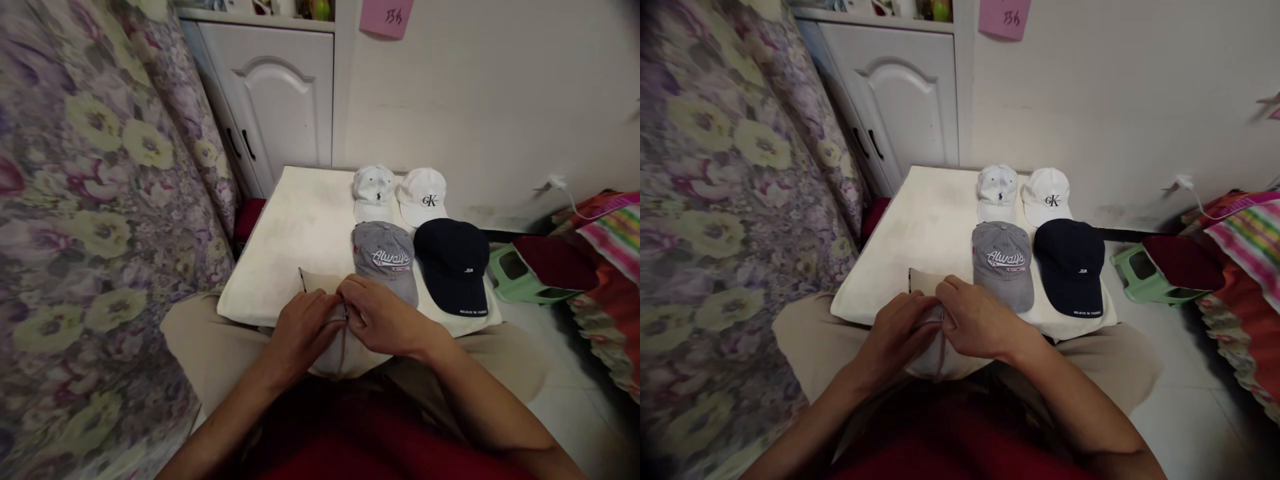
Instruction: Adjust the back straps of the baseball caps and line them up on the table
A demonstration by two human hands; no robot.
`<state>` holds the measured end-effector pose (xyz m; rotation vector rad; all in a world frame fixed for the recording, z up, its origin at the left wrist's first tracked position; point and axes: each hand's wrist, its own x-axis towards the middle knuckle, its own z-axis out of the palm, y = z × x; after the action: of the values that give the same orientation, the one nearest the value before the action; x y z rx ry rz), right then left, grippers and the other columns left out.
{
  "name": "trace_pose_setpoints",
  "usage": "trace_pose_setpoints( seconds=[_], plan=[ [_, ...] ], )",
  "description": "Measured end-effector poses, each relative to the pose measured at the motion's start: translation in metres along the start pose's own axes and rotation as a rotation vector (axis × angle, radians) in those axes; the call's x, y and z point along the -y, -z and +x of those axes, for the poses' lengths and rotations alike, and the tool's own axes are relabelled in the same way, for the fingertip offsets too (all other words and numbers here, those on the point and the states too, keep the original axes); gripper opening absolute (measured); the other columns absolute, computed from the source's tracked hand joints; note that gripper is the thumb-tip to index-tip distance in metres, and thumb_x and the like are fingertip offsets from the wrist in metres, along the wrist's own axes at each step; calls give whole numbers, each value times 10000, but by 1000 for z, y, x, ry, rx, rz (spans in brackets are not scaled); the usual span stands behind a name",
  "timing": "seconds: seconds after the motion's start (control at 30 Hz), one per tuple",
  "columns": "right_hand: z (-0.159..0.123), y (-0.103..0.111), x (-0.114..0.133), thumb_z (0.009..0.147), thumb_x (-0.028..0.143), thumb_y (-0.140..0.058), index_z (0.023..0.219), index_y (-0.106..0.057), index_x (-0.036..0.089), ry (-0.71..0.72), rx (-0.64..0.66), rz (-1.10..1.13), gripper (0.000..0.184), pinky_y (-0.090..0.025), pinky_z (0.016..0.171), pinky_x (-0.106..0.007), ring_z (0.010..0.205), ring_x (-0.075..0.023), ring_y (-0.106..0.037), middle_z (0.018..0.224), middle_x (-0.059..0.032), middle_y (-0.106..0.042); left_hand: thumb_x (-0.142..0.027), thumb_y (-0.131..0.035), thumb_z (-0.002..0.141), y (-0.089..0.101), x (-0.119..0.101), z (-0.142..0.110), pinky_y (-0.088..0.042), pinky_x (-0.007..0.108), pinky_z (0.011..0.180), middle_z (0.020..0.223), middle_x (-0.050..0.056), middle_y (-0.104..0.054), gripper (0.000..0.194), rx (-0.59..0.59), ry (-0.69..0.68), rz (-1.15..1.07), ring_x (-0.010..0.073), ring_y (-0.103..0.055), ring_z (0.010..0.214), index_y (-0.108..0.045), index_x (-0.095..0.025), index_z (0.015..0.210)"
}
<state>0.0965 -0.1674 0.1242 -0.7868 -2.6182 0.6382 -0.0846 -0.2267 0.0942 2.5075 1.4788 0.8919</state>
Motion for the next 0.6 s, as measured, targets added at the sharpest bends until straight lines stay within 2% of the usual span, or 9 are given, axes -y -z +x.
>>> trace_pose_setpoints(
  seconds=[0.3, 0.6],
  plan=[
    [0, 4, 1, 830, 83, -420, 899, -443, 195, 18, 24, -27, 134, -415, 685, -313, 810, -182, -542, 911, -57, -548, -359, -459, 966, -1, 1, 0, -438, 327, 649, 844, 35, -615, 258, 40, 44, 6, 203, -570, 770, -543, -186, 1137],
    [-1, 3, 2, 820, 86, -445, 891, -466, 188, 4, 37, -31, 126, -410, 659, -317, 775, -185, -540, 908, -64, -555, -295, -505, 941, -2, -1, 2, -440, 335, 645, 830, 45, -621, 192, 78, 61, 32, 221, -580, 767, -567, -156, 1057]
  ],
)
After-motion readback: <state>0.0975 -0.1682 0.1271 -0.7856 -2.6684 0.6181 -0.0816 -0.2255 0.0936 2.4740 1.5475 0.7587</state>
